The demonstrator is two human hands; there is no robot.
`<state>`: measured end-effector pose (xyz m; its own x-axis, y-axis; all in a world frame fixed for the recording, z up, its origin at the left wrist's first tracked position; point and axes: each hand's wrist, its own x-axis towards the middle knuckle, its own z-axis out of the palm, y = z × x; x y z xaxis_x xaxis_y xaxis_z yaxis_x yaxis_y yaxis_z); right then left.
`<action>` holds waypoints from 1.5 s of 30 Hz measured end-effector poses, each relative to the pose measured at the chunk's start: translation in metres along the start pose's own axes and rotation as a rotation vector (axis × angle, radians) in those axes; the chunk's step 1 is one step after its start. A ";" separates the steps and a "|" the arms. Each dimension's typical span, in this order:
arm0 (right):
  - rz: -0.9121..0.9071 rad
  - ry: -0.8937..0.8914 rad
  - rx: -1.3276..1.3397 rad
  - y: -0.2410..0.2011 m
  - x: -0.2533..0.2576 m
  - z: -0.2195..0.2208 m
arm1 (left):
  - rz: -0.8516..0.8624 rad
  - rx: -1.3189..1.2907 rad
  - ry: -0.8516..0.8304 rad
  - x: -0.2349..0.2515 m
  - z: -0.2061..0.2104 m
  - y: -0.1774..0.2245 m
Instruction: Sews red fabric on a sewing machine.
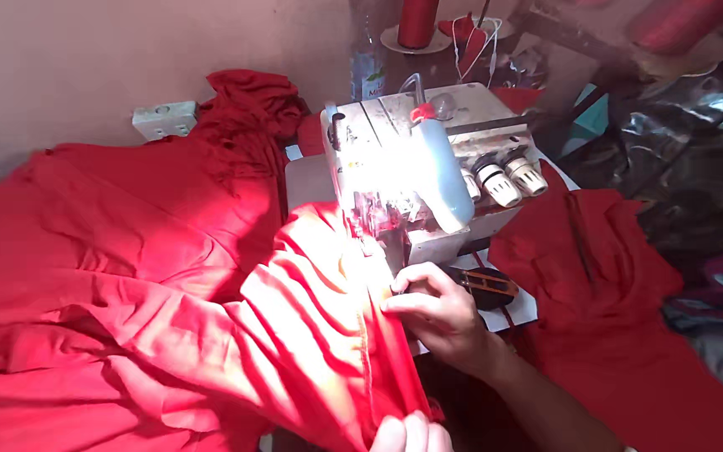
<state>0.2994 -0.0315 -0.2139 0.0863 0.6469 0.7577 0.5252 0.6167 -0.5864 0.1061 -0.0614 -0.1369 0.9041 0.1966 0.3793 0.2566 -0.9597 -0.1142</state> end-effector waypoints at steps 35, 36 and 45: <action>0.006 0.000 -0.045 0.006 0.007 -0.008 | -0.172 0.142 0.303 0.014 0.035 -0.034; 0.001 -0.002 -0.038 0.006 0.007 -0.009 | -0.172 0.155 0.328 0.015 0.039 -0.036; -0.023 -0.059 -0.057 0.007 0.018 -0.007 | -0.168 0.093 0.326 0.035 0.033 -0.066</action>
<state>0.3109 -0.0188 -0.2025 0.0239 0.6593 0.7515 0.5739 0.6065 -0.5503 0.1321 0.0153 -0.1468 0.6944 0.2614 0.6704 0.4357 -0.8942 -0.1026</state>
